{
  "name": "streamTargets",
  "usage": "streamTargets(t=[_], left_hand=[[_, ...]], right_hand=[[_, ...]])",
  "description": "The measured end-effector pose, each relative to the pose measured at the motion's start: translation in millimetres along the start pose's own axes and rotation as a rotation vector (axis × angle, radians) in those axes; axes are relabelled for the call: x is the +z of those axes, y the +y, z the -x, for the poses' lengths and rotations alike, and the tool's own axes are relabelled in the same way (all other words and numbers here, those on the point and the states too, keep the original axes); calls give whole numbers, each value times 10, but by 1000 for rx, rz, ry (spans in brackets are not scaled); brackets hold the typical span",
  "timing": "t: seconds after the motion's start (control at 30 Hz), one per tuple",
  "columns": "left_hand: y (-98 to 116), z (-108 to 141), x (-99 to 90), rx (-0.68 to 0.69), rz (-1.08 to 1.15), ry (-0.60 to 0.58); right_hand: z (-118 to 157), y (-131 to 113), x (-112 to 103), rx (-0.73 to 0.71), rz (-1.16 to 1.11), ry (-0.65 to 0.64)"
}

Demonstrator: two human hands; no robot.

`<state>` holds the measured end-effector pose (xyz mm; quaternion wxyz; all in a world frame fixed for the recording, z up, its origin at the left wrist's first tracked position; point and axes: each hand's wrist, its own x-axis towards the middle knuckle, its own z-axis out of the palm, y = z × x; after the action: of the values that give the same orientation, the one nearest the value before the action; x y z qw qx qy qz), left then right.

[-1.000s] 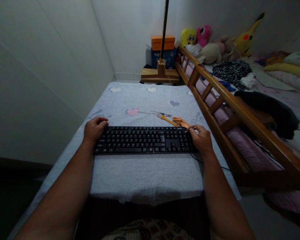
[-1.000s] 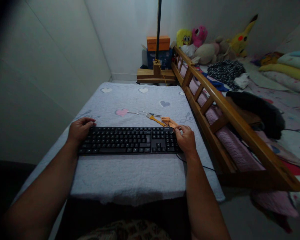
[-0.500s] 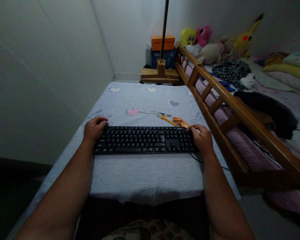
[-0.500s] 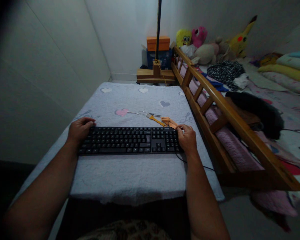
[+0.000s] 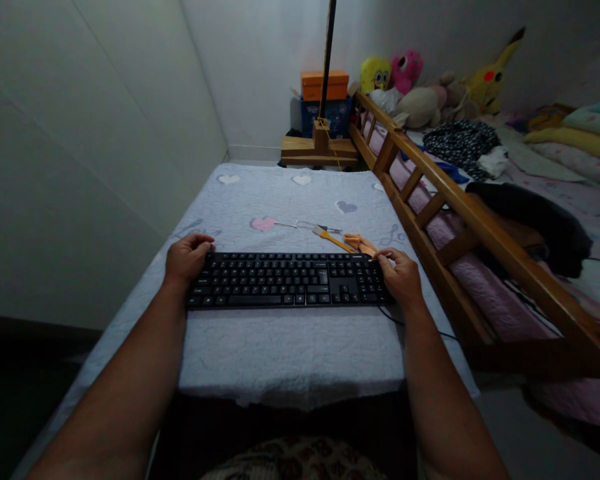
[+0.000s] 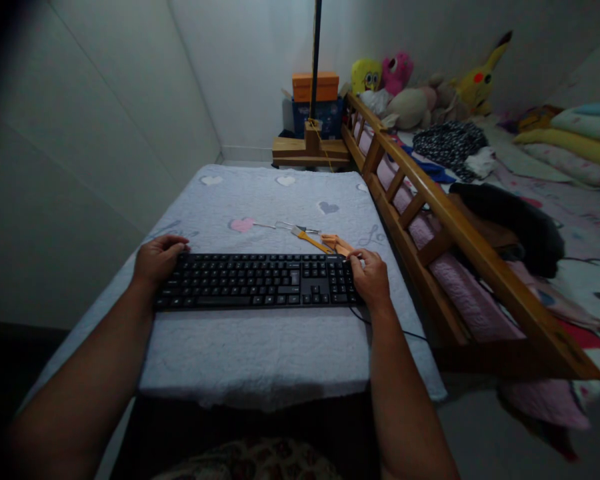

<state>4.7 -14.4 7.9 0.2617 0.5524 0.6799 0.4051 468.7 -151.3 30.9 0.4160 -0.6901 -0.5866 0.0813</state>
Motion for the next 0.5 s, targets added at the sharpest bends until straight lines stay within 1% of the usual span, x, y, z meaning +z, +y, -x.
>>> streamTargets(t=[0.2, 0.37, 0.5], left_hand=[[-55, -25, 6, 8, 12, 2], [-107, -60, 16, 35, 6, 12], [-102, -63, 17, 20, 11, 15]], right_hand=[[-7, 12, -20, 17, 2, -7], [-13, 62, -40, 28, 13, 25], [-15, 58, -42, 26, 19, 36]])
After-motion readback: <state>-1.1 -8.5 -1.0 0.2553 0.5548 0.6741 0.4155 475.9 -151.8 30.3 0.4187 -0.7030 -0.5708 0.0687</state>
